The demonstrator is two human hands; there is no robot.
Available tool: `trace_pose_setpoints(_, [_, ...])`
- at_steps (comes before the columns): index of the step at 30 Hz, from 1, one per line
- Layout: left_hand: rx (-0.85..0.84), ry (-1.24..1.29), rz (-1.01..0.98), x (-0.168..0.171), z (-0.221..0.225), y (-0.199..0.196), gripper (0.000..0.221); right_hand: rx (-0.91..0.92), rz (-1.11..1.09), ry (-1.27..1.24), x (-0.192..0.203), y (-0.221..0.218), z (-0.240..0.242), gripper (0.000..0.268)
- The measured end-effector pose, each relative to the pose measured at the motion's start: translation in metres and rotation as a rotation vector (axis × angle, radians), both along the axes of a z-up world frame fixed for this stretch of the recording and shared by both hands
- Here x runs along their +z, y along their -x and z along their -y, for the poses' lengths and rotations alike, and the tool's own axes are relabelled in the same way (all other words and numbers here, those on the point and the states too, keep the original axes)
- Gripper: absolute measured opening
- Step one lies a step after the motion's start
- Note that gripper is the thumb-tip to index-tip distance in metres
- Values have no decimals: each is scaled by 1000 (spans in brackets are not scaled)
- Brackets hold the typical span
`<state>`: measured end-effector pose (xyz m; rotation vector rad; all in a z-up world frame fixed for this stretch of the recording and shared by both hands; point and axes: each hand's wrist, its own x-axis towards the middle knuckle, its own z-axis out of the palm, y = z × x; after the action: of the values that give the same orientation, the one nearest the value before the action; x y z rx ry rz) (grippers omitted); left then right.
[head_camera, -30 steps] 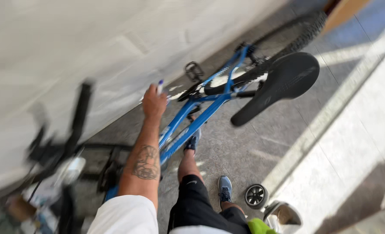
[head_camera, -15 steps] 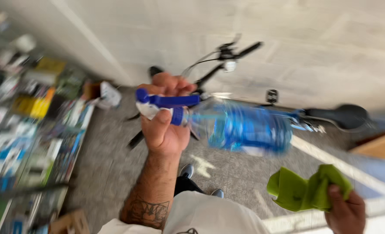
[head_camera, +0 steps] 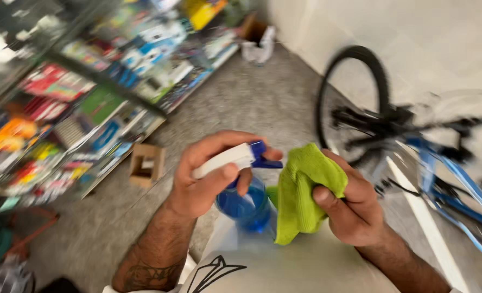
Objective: The person applies adhesive from a tube to the internal frame of a smartphone, wipes the camera lens area with a cloth, and then aligns and presses a replacement back cover onto the device.
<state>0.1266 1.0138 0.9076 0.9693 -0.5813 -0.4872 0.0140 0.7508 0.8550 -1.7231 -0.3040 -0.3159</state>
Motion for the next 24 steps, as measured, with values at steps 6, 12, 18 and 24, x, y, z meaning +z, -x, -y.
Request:
trace_pose_setpoints(6, [433, -757, 437, 17, -65, -39, 37, 131, -179, -117, -11, -112, -83, 42])
trace_pose_setpoints(12, [691, -795, 523, -3, -101, -83, 38, 158, -28, 80, -6, -200, -132, 20])
trace_pose_setpoints(18, [722, -802, 469, -14, -114, -144, 40, 226, -84, 35, -24, -272, -146, 20])
trace_pose_setpoints(24, [730, -823, 506, -9, -116, -223, 37, 284, -145, -42, -32, -356, -150, 25])
